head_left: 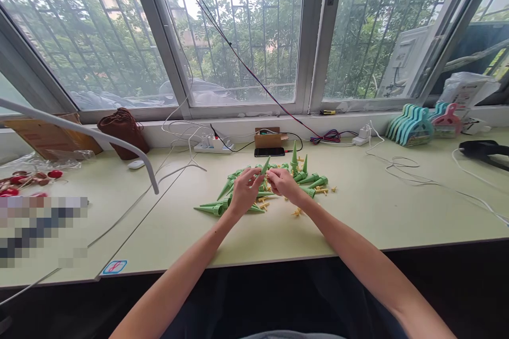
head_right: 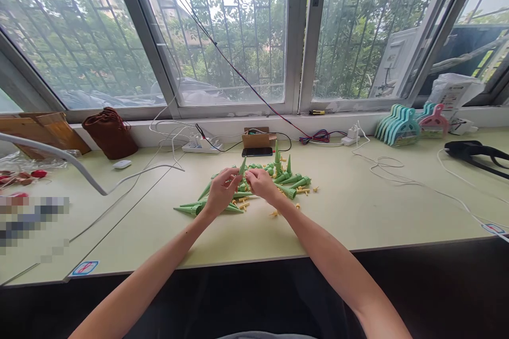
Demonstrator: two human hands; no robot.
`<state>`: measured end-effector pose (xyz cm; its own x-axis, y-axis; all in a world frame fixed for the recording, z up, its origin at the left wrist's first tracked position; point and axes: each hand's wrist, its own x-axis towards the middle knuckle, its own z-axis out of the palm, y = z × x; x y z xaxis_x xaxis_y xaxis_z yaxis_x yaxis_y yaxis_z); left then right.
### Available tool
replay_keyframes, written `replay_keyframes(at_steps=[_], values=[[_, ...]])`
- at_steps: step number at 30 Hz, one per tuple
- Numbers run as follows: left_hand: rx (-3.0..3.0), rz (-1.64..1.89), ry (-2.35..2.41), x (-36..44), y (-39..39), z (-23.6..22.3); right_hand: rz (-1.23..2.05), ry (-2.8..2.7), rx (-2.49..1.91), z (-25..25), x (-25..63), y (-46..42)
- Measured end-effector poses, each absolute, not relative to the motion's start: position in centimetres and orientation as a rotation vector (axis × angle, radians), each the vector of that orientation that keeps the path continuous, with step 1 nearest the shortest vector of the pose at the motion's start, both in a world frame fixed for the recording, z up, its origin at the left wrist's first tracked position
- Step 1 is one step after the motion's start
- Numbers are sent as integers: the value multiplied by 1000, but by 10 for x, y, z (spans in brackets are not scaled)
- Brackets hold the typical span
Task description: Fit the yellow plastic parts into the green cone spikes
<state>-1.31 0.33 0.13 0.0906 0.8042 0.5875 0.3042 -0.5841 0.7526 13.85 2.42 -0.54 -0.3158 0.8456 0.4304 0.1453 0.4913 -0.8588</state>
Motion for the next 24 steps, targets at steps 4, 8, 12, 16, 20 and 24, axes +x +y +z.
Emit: replay_keyframes(at_steps=[4, 8, 12, 16, 20, 24], values=[[1964, 1505, 1085, -13, 4, 0, 1334, -1533, -717, -4, 138, 23], [1849, 1517, 1036, -12, 4, 0, 1352, -1489, -681, -2, 139, 22], [1710, 1499, 1010, -11, 3, 1, 1256, -1515, -701, -5, 137, 21], [1545, 1426, 932, -12, 2, 2, 990, -1628, -776, -6, 136, 20], [1341, 1304, 848, -15, 2, 5, 583, -1758, -833, -3, 138, 15], [1156, 1145, 737, -18, 4, 8, 367, -1830, -823, -2, 139, 12]])
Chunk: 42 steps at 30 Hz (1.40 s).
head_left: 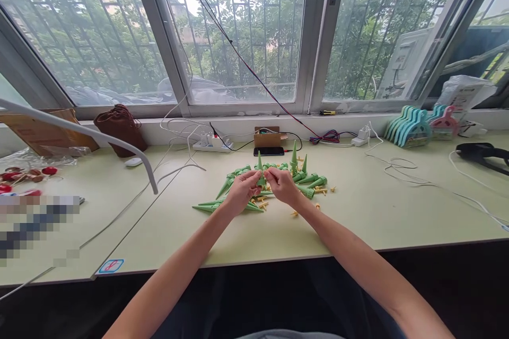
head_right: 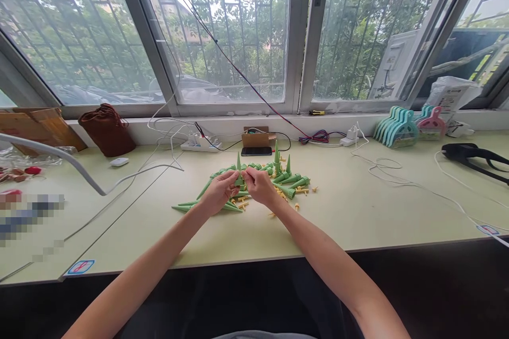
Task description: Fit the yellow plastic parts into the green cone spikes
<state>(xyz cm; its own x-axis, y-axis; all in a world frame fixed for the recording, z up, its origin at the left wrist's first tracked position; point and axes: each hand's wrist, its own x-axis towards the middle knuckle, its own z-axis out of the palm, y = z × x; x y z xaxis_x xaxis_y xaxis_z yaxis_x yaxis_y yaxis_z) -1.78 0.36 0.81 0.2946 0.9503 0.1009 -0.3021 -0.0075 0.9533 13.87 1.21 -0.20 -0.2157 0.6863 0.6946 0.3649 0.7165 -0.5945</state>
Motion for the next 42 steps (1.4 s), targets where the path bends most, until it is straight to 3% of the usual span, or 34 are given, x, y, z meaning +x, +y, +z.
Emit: replay_keyframes(at_steps=[5, 14, 23, 42], values=[[1197, 1198, 743, -17, 5, 5, 403, -1792, -851, -5, 137, 14], [1601, 1444, 906, -11, 5, 1, 794, -1675, -846, -11, 135, 23], [1306, 1200, 771, -14, 2, 6, 444, -1792, -886, -1, 140, 12], [1187, 1092, 733, -12, 6, 1, 360, -1789, -858, 0, 136, 6]])
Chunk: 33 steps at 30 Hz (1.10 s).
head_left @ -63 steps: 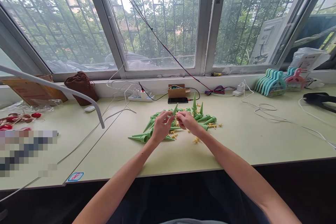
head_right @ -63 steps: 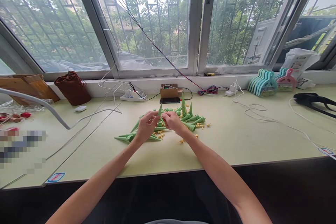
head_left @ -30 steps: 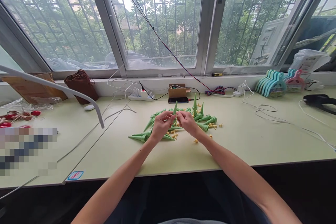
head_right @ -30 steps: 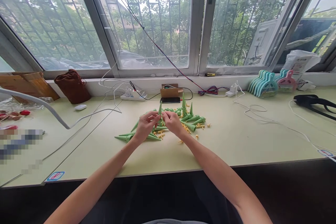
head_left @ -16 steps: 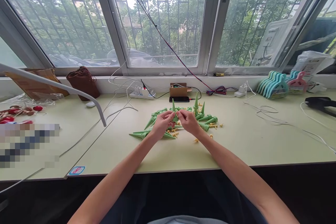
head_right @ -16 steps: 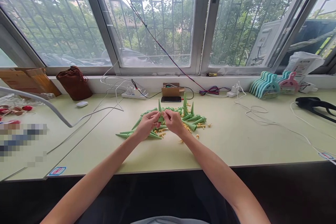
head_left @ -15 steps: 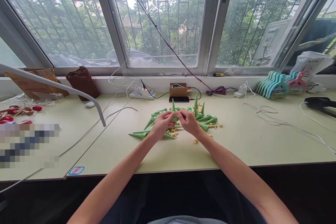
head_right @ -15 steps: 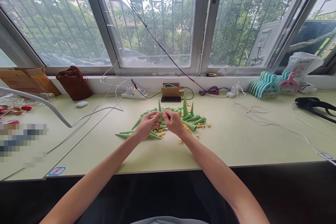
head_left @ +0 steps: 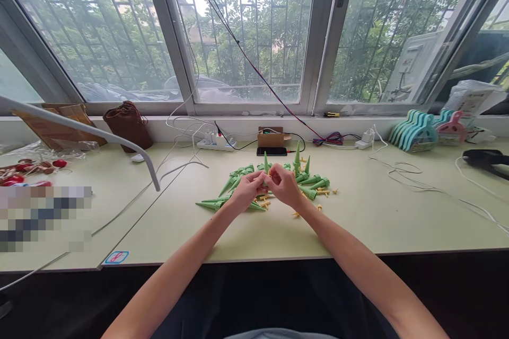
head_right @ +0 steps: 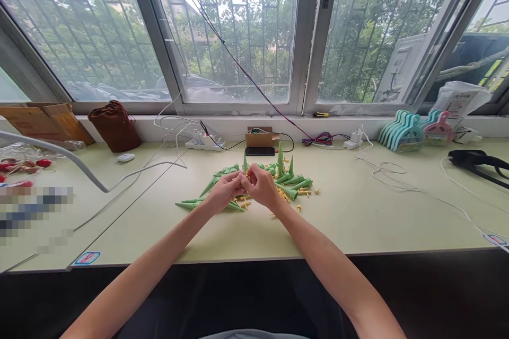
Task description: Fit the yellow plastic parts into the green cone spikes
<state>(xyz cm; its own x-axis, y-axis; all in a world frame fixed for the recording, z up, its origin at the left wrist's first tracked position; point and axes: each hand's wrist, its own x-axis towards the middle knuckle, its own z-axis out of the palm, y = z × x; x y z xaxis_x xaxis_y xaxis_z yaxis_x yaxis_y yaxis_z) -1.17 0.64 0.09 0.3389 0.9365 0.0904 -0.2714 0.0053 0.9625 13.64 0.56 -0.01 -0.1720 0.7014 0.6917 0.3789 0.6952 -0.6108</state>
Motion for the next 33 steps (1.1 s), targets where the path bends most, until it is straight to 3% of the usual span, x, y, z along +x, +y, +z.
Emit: replay_keyframes(at_steps=[33], values=[[1278, 1079, 818, -12, 3, 4, 282, -1954, -846, 3, 144, 10]])
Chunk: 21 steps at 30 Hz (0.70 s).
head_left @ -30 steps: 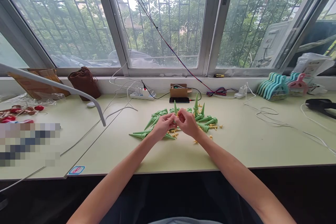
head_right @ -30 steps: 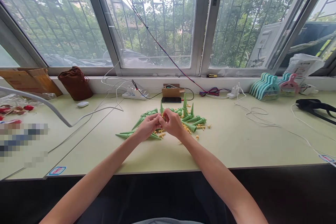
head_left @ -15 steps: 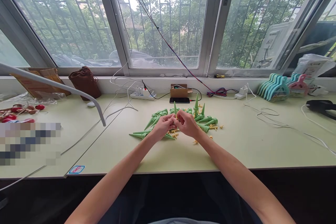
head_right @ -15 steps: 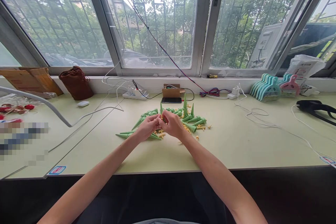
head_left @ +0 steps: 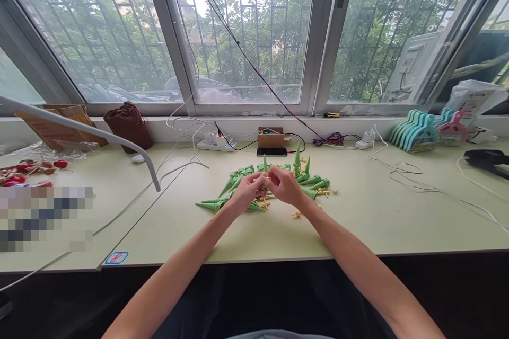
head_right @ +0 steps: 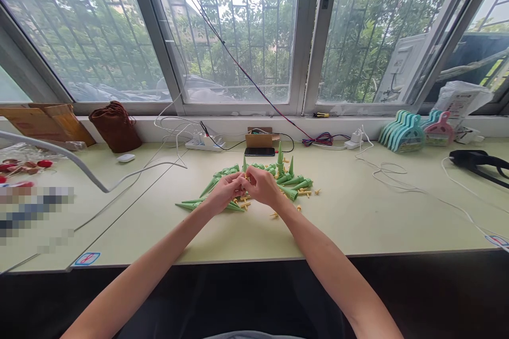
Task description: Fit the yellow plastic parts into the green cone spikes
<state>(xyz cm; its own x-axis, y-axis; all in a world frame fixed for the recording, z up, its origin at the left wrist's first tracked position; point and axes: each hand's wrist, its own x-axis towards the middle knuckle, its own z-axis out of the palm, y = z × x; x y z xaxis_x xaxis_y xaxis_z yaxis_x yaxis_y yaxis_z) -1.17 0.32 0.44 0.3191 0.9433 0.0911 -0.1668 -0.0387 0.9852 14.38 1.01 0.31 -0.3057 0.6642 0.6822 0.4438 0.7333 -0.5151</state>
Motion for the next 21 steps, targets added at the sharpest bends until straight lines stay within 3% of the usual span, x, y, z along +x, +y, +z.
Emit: replay_keyframes(at_steps=[7, 21], values=[[1550, 1061, 1080, -5, -2, 6, 165, -1774, -937, 9, 155, 19], [2140, 951, 1108, 0, -8, -11, 121, -1776, -1012, 4, 149, 20]])
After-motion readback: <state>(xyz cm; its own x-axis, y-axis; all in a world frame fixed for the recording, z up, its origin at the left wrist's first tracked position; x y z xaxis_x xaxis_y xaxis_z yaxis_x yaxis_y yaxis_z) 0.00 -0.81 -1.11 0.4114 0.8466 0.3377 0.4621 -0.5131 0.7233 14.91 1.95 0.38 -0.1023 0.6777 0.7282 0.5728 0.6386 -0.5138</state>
